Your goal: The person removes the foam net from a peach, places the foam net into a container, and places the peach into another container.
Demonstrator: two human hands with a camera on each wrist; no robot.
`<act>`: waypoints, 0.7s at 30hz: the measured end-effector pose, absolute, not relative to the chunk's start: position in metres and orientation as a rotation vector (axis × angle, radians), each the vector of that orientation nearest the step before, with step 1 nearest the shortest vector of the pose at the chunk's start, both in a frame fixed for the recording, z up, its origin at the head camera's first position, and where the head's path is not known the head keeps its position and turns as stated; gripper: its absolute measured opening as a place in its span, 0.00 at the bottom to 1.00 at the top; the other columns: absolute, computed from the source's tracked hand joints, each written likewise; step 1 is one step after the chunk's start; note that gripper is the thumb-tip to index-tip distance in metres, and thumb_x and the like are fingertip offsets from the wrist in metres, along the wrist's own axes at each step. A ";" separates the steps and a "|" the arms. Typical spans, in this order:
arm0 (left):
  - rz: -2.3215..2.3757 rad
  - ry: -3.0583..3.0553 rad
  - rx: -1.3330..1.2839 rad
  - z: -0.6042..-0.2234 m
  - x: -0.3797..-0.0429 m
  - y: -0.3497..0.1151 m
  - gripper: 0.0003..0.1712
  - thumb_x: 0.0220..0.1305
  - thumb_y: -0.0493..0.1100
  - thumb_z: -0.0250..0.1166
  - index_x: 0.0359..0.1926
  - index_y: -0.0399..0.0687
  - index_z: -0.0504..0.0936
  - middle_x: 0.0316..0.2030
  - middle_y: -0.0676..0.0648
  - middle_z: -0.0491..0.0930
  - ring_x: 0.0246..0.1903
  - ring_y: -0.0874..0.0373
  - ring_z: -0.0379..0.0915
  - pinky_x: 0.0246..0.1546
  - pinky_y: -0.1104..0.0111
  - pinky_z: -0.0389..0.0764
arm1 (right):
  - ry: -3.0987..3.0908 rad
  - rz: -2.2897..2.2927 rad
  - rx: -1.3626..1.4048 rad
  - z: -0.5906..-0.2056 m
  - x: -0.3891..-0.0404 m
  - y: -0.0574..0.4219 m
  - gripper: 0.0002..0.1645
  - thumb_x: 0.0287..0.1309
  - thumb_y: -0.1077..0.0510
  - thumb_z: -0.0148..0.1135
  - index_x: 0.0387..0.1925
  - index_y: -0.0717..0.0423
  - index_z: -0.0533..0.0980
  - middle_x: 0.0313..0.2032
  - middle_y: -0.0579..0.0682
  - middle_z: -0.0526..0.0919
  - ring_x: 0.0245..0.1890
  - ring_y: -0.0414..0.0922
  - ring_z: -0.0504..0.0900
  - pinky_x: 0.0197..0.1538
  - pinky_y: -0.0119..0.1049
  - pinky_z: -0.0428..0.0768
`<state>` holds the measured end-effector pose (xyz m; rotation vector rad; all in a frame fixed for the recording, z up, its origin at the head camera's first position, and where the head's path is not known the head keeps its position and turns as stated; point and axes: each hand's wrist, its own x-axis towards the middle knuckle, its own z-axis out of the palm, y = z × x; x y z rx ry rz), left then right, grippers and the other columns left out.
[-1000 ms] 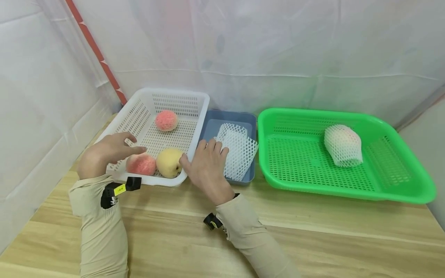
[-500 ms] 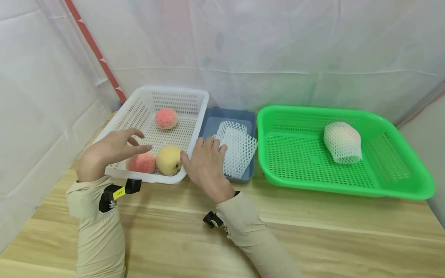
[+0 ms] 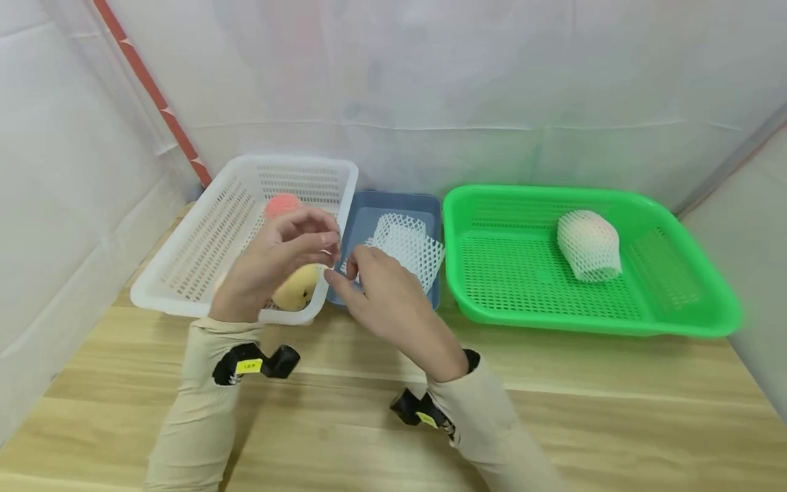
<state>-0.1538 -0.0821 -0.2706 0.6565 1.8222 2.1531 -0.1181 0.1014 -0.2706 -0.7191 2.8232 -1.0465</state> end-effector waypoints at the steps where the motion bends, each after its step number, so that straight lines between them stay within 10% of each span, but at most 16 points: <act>1: 2.243 1.608 0.643 -0.273 -0.154 -0.075 0.04 0.65 0.35 0.56 0.40 0.42 0.76 0.32 0.46 0.76 0.33 0.53 0.74 0.37 0.65 0.78 | 2.839 -1.051 -0.738 -0.268 -0.117 0.105 0.17 0.68 0.43 0.53 0.34 0.52 0.72 0.23 0.46 0.72 0.23 0.42 0.69 0.25 0.37 0.70; 8: 2.487 0.490 0.271 -0.292 -0.165 -0.036 0.07 0.58 0.37 0.63 0.34 0.45 0.71 0.29 0.50 0.69 0.27 0.59 0.64 0.32 0.71 0.68 | 2.928 -1.118 -0.762 -0.262 -0.120 0.149 0.08 0.63 0.58 0.60 0.32 0.58 0.71 0.23 0.49 0.73 0.24 0.43 0.70 0.26 0.34 0.70; 14: 2.526 0.793 0.225 -0.298 -0.166 -0.008 0.13 0.69 0.38 0.46 0.28 0.48 0.73 0.28 0.51 0.69 0.26 0.60 0.62 0.31 0.71 0.68 | 3.111 -0.766 -0.523 -0.252 -0.136 0.211 0.15 0.65 0.50 0.58 0.37 0.60 0.74 0.24 0.50 0.76 0.22 0.45 0.71 0.25 0.37 0.69; 21: 2.389 1.345 0.333 -0.310 -0.164 0.025 0.07 0.68 0.35 0.52 0.33 0.45 0.75 0.29 0.49 0.74 0.28 0.60 0.69 0.33 0.70 0.74 | 3.041 -0.512 -0.276 -0.249 -0.166 0.286 0.26 0.68 0.45 0.51 0.46 0.68 0.72 0.35 0.63 0.80 0.29 0.52 0.78 0.32 0.49 0.75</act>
